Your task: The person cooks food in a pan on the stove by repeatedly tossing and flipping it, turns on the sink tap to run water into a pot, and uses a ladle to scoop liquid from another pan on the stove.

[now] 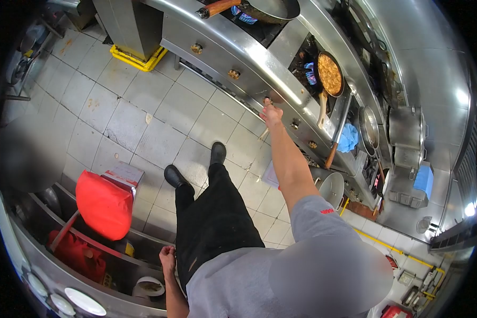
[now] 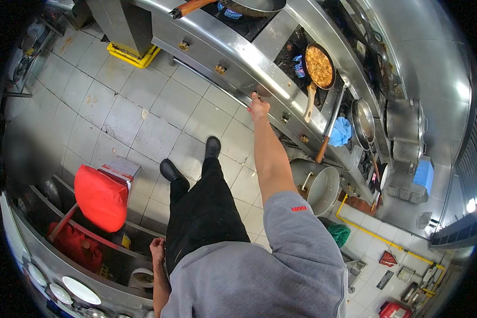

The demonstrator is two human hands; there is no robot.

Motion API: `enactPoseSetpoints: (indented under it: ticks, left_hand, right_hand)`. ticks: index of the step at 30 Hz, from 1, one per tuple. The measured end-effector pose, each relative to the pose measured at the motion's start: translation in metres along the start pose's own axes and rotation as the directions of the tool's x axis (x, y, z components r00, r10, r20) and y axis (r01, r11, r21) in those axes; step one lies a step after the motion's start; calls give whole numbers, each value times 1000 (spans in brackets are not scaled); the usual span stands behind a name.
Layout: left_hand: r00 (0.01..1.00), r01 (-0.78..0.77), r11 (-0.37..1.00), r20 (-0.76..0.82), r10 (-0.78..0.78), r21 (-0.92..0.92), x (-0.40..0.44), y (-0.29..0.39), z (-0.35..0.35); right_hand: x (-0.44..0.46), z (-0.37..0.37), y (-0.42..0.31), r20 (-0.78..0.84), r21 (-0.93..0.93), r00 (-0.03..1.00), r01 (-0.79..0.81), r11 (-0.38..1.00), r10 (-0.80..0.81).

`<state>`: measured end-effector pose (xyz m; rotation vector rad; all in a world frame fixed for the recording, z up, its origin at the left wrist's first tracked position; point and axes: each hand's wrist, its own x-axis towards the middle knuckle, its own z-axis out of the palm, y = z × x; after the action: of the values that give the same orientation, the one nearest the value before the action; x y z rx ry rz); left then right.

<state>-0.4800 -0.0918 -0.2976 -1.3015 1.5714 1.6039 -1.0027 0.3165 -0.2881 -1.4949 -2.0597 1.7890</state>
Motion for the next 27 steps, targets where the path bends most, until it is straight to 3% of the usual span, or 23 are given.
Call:
enactPoseSetpoints:
  ticks: [10, 13, 15, 17, 19, 21, 23, 25, 27]
  left_hand:
    - [1000, 6, 1000, -1, -6, -5, 2, 0, 2]
    - [1000, -16, 1000, 7, 16, -10, 3, 3, 3]
    - [999, 18, 999, 35, -20, 44, 5, 9, 1]
    - [998, -54, 998, 32, 54, 29, 18, -14, -2]
    - [990, -139, 990, 34, 138, 17, 26, -1, -2]
    - [998, 13, 1000, 59, -13, 8, 14, 35, 2]
    - [995, 0, 1000, 97, -2, 16, 18, 56, 1]
    - [991, -13, 999, 136, 8, 33, 27, 69, -6]
    - [981, 2, 995, 193, -22, 104, 54, 79, -13]
  right_hand:
    - [4, -5, -1, 74, -54, 994, -79, 995, 83]
    - [-5, -11, 13, 23, -24, 997, -77, 997, 77]
    - [-21, -32, 25, 249, -57, 969, 25, 998, -10]
    - [-13, -69, 46, 490, -16, 868, -79, 997, 77]
    - [-40, -108, 36, 430, 149, 887, -252, 956, 167]
    - [-49, -157, 14, 420, 379, 892, -339, 861, 166]
    - [-51, -193, -16, 406, 607, 913, -305, 734, 44]
    - [-46, -203, -50, 362, 638, 932, -235, 734, -17]
    - [-37, -191, -81, 320, 523, 941, -79, 849, -110]
